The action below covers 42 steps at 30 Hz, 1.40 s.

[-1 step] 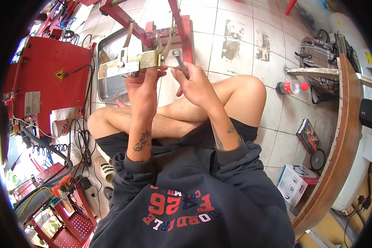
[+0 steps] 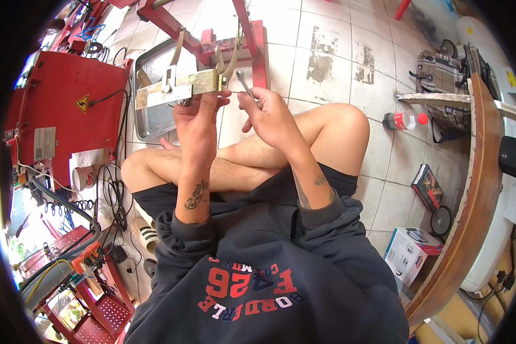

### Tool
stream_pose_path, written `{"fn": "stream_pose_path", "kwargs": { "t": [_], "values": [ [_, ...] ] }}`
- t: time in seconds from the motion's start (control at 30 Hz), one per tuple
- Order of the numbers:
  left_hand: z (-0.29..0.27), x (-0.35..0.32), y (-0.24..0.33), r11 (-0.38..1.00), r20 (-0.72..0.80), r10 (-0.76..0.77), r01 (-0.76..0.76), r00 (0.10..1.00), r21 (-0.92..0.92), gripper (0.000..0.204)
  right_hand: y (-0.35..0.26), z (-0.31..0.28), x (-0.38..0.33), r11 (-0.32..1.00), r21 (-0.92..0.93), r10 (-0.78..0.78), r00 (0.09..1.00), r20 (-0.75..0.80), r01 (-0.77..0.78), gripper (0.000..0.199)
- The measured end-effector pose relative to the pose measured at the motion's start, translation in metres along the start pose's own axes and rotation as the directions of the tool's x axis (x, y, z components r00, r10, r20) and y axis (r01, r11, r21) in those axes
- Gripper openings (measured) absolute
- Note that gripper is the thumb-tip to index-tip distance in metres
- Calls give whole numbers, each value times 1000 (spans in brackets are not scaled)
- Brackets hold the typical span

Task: The person sits on the floor and uses a wrench to tighten bolts on a metal bracket assembly. They manipulate the bracket and bolts, occasionally picking up and placing down the wrench to adjust the fasteners.

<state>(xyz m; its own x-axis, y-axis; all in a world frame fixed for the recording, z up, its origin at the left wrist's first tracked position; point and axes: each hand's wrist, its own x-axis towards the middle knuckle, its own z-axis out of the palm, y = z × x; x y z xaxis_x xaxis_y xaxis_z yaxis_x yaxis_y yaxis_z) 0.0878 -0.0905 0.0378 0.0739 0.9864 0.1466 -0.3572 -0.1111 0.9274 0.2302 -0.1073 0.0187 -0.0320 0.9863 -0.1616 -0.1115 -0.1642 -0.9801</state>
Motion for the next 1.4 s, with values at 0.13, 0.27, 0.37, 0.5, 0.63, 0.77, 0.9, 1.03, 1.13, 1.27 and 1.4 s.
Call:
{"fn": "stream_pose_path", "kwargs": {
  "t": [0.13, 0.27, 0.37, 0.5, 0.63, 0.77, 0.9, 1.03, 1.13, 1.27, 1.4],
  "values": [
    [1, -1, -1, 1000, -46, 7, -8, 999, -16, 16, -14, 9, -13, 987, 90, -133, 991, -18, 134, 29],
    [6, -1, -2, 993, -90, 109, -106, 990, 43, 17, -25, 30, -28, 950, 88, -285, 948, -142, 299, 32],
    [6, -3, -3, 998, -72, 70, -69, 995, 9, 17, -23, 39, -26, 904, 10, -419, 891, -177, 427, 38],
    [9, -4, 2, 997, -100, 71, -71, 992, 10, 16, -11, 38, -22, 866, -81, -500, 850, -167, 493, 50],
    [11, -4, 6, 997, -83, 79, -77, 993, 26, 15, -10, 41, -27, 901, -81, -433, 885, -172, 426, 50],
    [13, -4, 11, 999, -83, 46, -48, 995, -17, 16, -11, 44, -37, 924, -26, -380, 909, -170, 381, 51],
    [13, -3, 11, 997, -71, 67, -69, 995, -27, 17, -12, 45, -40, 917, 54, -379, 905, -194, 396, 51],
    [12, -2, 6, 991, -53, 115, -118, 992, -61, 17, -14, 45, -40, 891, 61, -423, 870, -254, 450, 47],
    [14, -3, 10, 995, -65, 76, -79, 995, -54, 17, -13, 48, -39, 895, 15, -429, 872, -234, 445, 45],
    [13, -3, 9, 995, -72, 74, -78, 995, -63, 18, -11, 42, -36, 885, -52, -464, 864, -196, 463, 45],
    [15, -5, 13, 992, -83, -66, 56, 994, -113, 19, -11, 43, -33, 859, -66, -508, 830, -230, 508, 43]
  ]
}}
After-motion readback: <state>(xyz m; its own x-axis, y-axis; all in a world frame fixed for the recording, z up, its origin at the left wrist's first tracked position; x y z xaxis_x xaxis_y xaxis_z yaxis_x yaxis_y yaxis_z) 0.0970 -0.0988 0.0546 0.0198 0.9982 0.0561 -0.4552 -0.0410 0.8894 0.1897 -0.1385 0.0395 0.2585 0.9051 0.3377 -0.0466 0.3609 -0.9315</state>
